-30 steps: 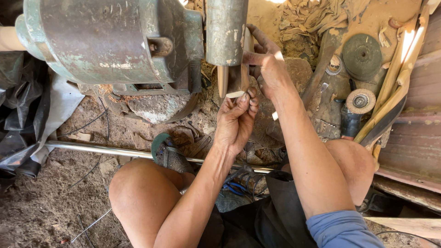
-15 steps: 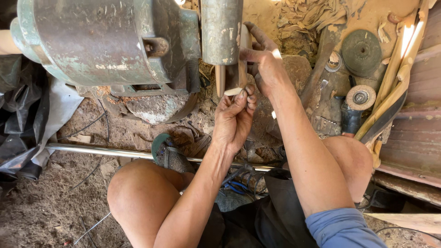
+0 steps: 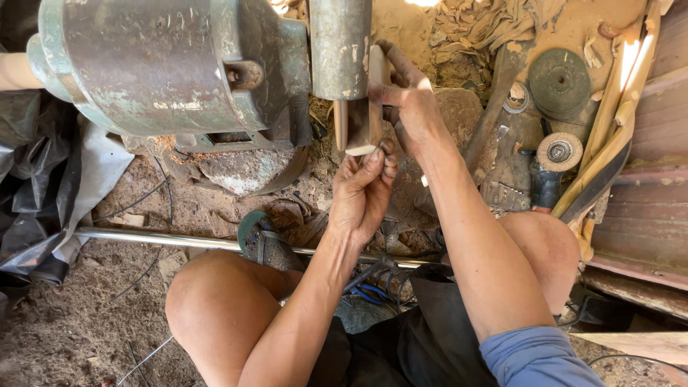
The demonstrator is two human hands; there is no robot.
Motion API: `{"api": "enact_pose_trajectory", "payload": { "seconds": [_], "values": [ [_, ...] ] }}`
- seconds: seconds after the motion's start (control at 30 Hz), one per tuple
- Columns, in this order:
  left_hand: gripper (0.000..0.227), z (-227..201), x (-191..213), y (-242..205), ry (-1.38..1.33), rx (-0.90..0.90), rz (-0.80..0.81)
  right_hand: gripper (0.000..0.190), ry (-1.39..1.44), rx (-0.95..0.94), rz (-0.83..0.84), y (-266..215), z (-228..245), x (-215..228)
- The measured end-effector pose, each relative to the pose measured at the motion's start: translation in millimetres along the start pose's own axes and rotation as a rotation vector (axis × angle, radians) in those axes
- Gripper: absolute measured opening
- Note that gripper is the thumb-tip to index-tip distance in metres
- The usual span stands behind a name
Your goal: The person sits cross-legged on the floor and uses a bench grinder to smooth and shape a small wooden block. They repeatedly press different faces and edges of the block against the rotating wheel, rotating the piece to work all sides.
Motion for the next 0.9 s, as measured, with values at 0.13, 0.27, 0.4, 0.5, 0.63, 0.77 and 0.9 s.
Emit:
{"api": "enact_pose_trajectory", "payload": {
  "seconds": [0.13, 0.27, 0.4, 0.5, 0.63, 0.77, 0.9],
  "values": [
    [0.024, 1.5, 1.2, -10.5, 0.019, 0.027, -0.025, 0.084, -0.074, 0.037, 0.040, -10.2, -2.1, 0.8],
    [0.029, 0.9, 2.5, -22.9, 0.050, 0.051, -0.028, 0.087, -0.124, 0.032, 0.048, -23.1, 0.1, 0.0],
    [0.033, 4.5, 5.9, -32.5, 0.037, 0.084, -0.023, 0.089, -0.128, 0.056, 0.096, -35.0, 2.2, -3.3],
    [0.034, 7.9, 9.4, -41.7, 0.023, 0.096, -0.040, 0.092, -0.107, 0.028, 0.114, -42.9, 1.7, -4.4],
    [0.030, 11.9, 13.3, -50.6, 0.037, 0.127, -0.070, 0.090, -0.142, 0.077, 0.170, -56.4, 4.1, -8.2],
    [0.029, 14.8, 16.2, -60.0, 0.022, 0.141, -0.069, 0.093, -0.124, 0.054, 0.203, -67.0, 1.3, -8.4],
    [0.033, 16.5, 19.1, -71.2, 0.053, 0.162, -0.086, 0.097, -0.111, 0.030, 0.219, -75.3, -3.4, -6.3]
  ]
}}
Point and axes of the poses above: each hand's wrist, its own y-axis towards the middle knuckle, its own x-axis out of the back of the hand, z = x × y, the point moved 5 cm from there along y, towards the middle knuckle, and after that the axes turned 6 degrees about y, right-handed, at the moved point
